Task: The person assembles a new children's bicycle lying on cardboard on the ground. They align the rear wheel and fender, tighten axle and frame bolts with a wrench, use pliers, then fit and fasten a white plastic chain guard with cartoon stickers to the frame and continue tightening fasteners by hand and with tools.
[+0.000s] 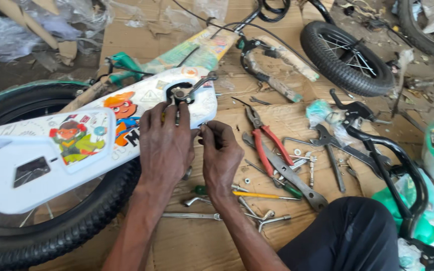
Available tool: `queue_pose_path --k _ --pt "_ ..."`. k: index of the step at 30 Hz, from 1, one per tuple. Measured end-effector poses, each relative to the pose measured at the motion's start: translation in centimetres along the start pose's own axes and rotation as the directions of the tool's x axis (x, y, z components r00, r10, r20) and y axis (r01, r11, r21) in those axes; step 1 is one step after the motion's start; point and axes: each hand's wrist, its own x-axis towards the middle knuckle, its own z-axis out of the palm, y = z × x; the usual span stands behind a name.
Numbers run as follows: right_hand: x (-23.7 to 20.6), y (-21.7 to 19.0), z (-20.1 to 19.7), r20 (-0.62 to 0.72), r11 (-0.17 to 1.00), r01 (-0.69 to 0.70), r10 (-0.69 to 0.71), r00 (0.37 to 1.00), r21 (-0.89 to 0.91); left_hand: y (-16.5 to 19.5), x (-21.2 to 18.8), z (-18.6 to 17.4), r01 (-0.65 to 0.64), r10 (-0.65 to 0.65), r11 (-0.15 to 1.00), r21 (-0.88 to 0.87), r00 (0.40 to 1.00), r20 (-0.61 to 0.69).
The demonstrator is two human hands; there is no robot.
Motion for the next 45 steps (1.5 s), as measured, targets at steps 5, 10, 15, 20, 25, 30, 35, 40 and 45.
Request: queue_pose_path --k 5,10,15,20,25,30,35,40,45 --pt "0.1 -0.5 -0.4 0.07 0.994 0.06 -0.053 0.996 -0.094 0.1 0.2 -0.5 -0.005 0.005 1.0 0.015 1.0 0.013" --pt "0.9 -0.6 -0.8 0.136 0.998 0.024 -0.016 0.991 -0.058 0.0 0.1 -0.4 -0.01 0.011 1.0 0.016 1.0 -0.007" --pt "1.0 -0.9 -1.0 0.167 0.995 0.043 -0.027 0.986 -0.089 0.0 0.1 -0.4 -0.022 0.022 0.999 0.042 1.0 0.0" --pt "0.8 -1.2 -0.8 0.153 0.986 0.071 -0.048 0.987 -0.149 0.0 0.1 -0.5 -0.024 0.024 0.999 0.022 1.0 0.004" --pt "1.0 -1.3 -0.9 0.174 0.985 0.084 -0.057 0.983 -0.152 -0.1 0.0 -0.3 -0.027 0.028 0.999 0.044 0.999 -0.016" --pt "1.1 -1.4 -1.2 0.23 0.949 0.213 -0.159 0.96 -0.234 -0.1 -0.1 -0.3 -0.024 0.024 0.999 0.022 1.0 -0.001" --pt "1.3 -1.7 -1.3 0.257 0.936 0.238 -0.17 0.951 -0.259 -0.1 0.0 -0.4 -0.016 0.016 0.999 0.032 1.0 0.009" --pt "1.1 -1.9 -1.3 0.273 0.863 0.381 -0.299 0.915 -0.331 -0.2 -0.2 -0.5 -0.019 0.019 1.0 0.009 1.0 0.004" --pt "1.0 -1.7 -1.2 0.295 0.842 0.37 -0.266 0.918 -0.392 -0.3 -0.2 -0.5 -0.028 0.028 0.999 0.015 1.0 0.004"
